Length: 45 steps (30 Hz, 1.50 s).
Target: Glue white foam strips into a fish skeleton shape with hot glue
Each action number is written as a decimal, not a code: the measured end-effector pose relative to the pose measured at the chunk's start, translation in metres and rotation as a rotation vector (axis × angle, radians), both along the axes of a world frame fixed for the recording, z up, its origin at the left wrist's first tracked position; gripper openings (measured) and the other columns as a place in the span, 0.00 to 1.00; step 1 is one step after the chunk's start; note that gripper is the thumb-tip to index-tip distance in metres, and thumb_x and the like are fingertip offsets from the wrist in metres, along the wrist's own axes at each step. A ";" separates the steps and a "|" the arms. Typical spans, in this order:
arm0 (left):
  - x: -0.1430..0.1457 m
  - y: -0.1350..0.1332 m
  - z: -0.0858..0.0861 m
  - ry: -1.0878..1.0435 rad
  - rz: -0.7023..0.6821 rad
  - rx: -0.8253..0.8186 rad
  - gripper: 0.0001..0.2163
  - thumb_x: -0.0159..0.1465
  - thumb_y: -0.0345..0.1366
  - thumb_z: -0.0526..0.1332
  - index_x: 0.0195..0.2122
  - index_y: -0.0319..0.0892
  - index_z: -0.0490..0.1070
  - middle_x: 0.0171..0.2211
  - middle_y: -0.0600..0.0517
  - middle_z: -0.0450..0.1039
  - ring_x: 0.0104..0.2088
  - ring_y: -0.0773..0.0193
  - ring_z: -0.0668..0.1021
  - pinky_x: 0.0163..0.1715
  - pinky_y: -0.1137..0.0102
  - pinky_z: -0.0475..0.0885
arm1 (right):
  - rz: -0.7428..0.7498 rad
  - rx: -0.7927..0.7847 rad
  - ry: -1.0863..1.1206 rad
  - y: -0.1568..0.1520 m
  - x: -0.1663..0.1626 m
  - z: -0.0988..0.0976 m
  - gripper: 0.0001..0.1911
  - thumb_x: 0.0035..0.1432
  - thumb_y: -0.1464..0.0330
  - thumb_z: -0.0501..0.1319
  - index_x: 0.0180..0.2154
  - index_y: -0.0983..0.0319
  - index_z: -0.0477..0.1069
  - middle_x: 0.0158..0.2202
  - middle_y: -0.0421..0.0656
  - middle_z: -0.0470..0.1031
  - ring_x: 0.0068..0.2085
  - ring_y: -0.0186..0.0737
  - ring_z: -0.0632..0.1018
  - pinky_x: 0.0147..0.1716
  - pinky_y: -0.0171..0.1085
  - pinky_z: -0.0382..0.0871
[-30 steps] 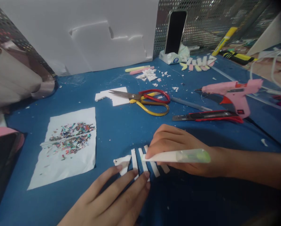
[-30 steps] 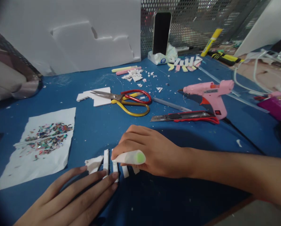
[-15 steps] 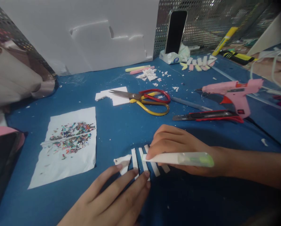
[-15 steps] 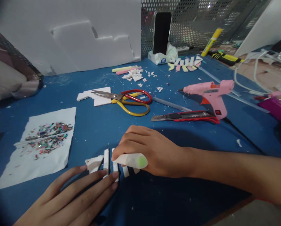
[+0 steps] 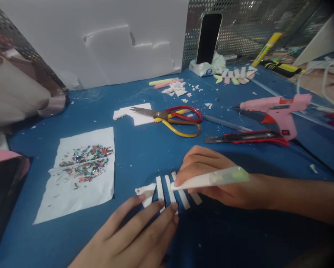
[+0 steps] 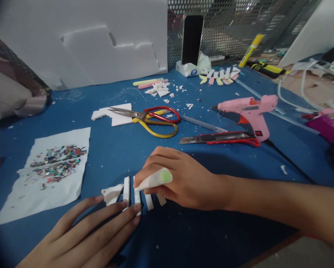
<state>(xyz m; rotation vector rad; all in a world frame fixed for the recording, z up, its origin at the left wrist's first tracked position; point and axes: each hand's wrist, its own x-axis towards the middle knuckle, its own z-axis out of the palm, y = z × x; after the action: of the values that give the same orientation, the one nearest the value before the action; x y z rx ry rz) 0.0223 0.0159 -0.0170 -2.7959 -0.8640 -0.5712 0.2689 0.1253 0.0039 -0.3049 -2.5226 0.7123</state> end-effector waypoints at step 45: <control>0.005 -0.003 0.007 -0.032 0.059 -0.113 0.16 0.69 0.41 0.56 0.56 0.43 0.70 0.55 0.58 0.73 0.54 0.63 0.71 0.68 0.61 0.44 | -0.020 -0.023 0.000 -0.003 -0.006 0.002 0.10 0.69 0.69 0.50 0.43 0.64 0.68 0.38 0.44 0.74 0.40 0.36 0.70 0.45 0.38 0.64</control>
<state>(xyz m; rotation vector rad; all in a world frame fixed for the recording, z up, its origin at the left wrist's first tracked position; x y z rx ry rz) 0.0277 0.0134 -0.0104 -2.8570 -1.0125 -0.5774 0.2631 0.1226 0.0059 -0.3375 -2.5100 0.7338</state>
